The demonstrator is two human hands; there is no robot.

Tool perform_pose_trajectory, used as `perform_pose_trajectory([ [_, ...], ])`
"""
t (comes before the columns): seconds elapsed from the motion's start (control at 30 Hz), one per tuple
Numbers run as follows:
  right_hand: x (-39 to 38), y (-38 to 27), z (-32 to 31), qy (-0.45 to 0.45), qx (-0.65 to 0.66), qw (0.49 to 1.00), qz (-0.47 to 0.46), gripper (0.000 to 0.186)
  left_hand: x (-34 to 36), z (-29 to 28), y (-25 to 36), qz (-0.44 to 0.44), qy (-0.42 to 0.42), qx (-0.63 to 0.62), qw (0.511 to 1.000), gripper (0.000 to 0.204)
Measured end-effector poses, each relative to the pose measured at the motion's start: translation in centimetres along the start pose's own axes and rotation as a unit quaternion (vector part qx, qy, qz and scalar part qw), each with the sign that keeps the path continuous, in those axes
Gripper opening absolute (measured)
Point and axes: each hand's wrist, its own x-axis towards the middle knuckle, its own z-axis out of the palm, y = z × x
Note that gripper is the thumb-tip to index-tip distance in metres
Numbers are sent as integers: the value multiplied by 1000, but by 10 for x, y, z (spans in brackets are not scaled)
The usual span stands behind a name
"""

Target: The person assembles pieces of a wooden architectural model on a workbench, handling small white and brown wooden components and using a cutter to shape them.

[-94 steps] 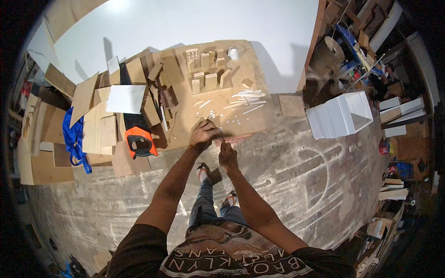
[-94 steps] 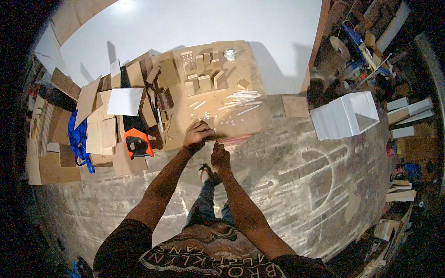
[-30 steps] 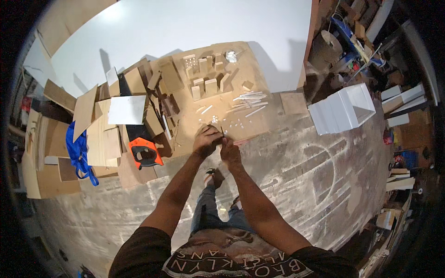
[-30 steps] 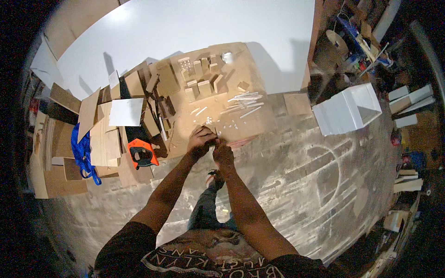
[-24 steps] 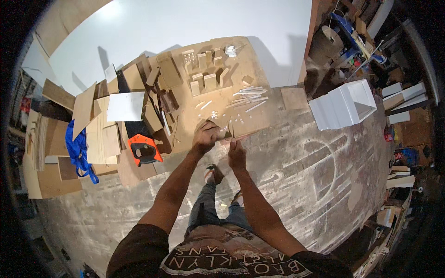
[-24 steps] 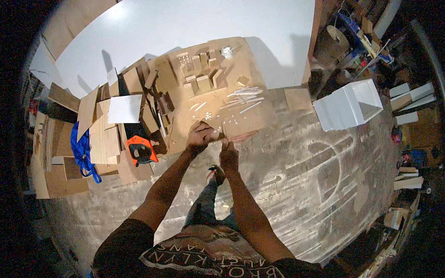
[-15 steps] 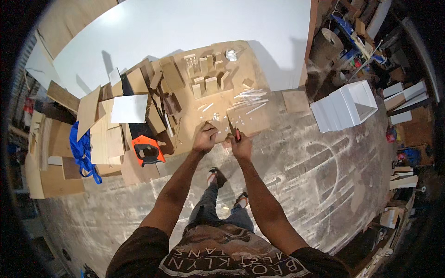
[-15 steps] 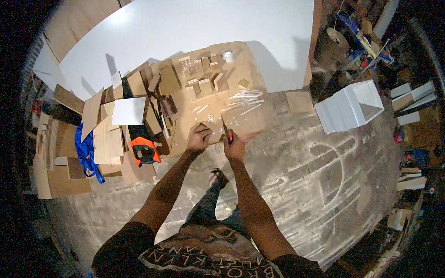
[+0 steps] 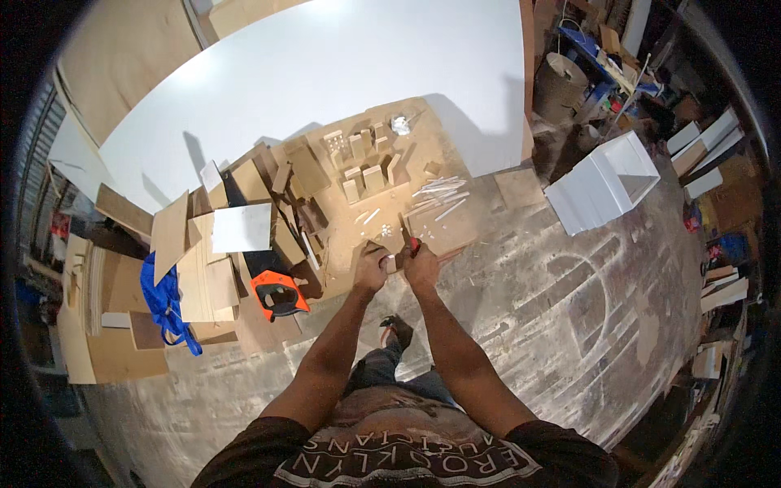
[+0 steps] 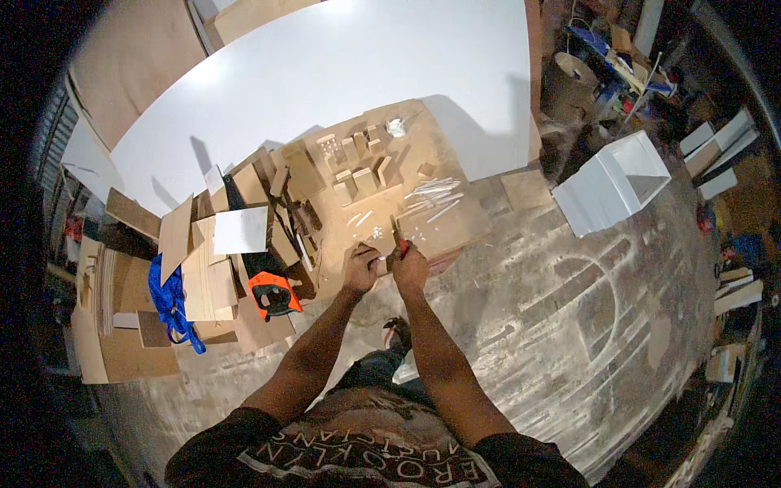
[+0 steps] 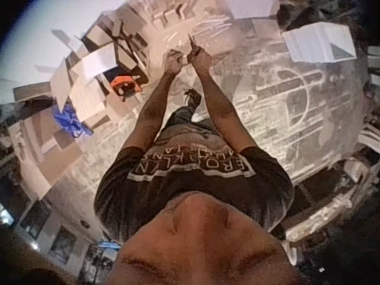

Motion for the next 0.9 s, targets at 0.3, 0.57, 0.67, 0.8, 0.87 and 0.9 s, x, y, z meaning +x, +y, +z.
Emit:
perform_pose_trajectory([
  [0.3,-2,4,-12,48,41,998,-8,35,-6,-2,8,1,1,6,1000,16],
  [0.57,26,40,-12,20,61,993,-101,20,-10,-3,9,6,38,26,999,16],
  [0.67,31,46,-10,-15,143,973,-178,17,-1,0,26,33,38,21,999,14],
  [0.8,38,37,-6,-50,113,966,-226,15,-1,4,31,42,56,49,996,11],
  [0.87,38,34,-5,-41,100,960,-259,13,-5,5,29,40,61,62,995,10],
  [0.9,40,37,-6,-71,74,961,-258,12,-5,7,31,41,66,72,994,10],
])
